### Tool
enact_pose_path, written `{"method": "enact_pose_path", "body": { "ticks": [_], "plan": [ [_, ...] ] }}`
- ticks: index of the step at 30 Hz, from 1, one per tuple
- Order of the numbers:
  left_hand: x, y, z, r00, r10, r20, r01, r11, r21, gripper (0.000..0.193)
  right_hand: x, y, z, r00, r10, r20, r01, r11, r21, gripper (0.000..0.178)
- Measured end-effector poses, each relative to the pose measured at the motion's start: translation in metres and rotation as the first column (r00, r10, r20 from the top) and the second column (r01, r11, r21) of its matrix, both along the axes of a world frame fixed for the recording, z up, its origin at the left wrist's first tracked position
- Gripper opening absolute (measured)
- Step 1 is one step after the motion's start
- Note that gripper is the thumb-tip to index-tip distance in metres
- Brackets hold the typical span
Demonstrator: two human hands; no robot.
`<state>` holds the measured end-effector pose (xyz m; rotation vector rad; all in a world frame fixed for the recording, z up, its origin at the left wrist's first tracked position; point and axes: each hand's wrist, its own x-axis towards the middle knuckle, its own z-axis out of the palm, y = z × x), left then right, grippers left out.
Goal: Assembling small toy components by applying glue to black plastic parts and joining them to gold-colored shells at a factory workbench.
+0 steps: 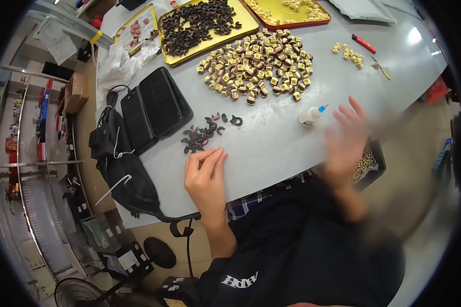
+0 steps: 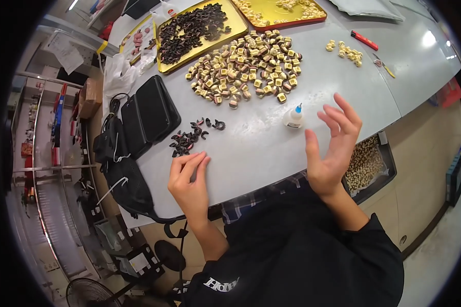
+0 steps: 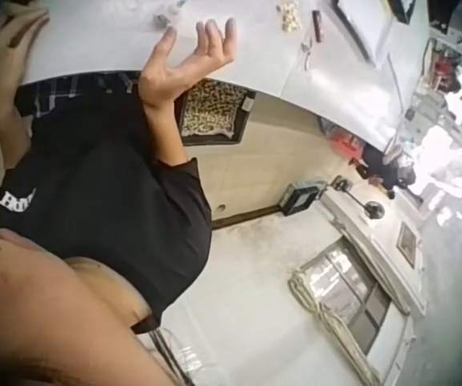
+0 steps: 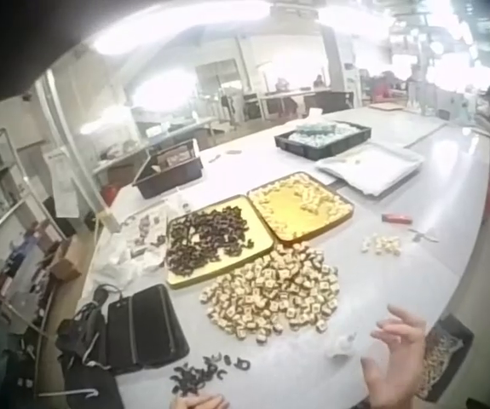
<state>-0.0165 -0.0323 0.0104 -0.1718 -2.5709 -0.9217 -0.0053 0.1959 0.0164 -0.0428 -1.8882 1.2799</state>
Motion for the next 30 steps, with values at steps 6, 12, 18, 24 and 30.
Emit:
{"method": "enact_pose_path", "body": {
  "ticks": [6, 12, 18, 24, 30],
  "plan": [
    [0.009, 0.018, 0.01, 0.996, 0.006, 0.088, -0.045, 0.894, 0.447, 0.025, -0.007, 0.019, -0.006, 0.93, 0.203, 0.306, -0.242, 0.965, 0.097, 0.041],
    [0.011, 0.021, -0.002, 0.981, -0.196, 0.013, 0.142, 0.754, 0.642, 0.026, -0.007, 0.01, -0.001, 0.883, 0.444, 0.153, -0.31, 0.796, -0.519, 0.037],
    [0.008, 0.022, -0.004, 0.964, -0.263, -0.038, 0.211, 0.67, 0.712, 0.029, -0.014, 0.002, 0.007, 0.82, 0.562, 0.108, -0.409, 0.707, -0.577, 0.032],
    [0.017, 0.02, -0.006, 0.956, -0.291, 0.044, 0.149, 0.607, 0.78, 0.044, -0.025, 0.003, 0.0, 0.59, 0.797, -0.131, -0.645, 0.367, -0.67, 0.026],
    [0.013, 0.02, -0.009, 0.945, -0.316, -0.086, 0.293, 0.695, 0.657, 0.066, -0.026, -0.023, -0.005, 0.77, 0.604, -0.204, -0.47, 0.321, -0.822, 0.029]
  ]
}}
